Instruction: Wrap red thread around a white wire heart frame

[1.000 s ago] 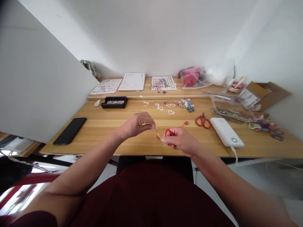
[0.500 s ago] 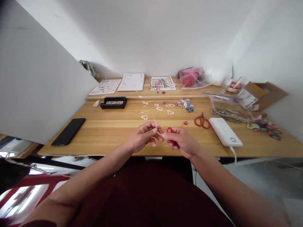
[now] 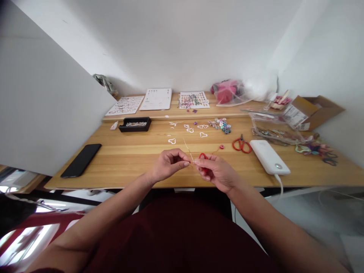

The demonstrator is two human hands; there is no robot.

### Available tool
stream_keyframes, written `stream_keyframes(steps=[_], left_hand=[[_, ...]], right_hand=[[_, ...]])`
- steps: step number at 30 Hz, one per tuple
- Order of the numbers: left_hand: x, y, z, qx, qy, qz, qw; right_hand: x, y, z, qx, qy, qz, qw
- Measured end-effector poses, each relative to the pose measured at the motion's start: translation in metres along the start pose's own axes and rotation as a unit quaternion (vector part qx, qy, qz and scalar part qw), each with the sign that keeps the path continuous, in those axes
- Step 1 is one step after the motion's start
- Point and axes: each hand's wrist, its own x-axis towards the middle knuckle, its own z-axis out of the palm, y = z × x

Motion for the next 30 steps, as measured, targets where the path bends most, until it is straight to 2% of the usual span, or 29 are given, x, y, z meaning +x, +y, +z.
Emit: stream_keyframes(steps=[8,12,21,26,30], left_hand=[[-0.011,0.002,0.007,0.136,0.029,0.063,0.988],[-0.013,0.004,0.012,0.132,0.034,0.075,0.988],[-0.012,0.01,0.011,0.064,0.053,0.043,0.996],[-0.013,0.011,0.012,0.067,0.057,0.04,0.995],[-0.014,0.004,0.015,0.104,0.057,0.074,0.99]], right_hand=[[0.002,0.005,0.002,0.004,0.026,-0.032,0.999],[0.003,0.007,0.003,0.003,0.049,-0.045,0.998],[0.003,0.011,0.0,0.006,0.047,-0.059,0.997],[0.003,0.011,0.001,0.01,0.049,-0.062,0.997],[0.004,0.012,0.002,0.003,0.052,-0.08,0.995]])
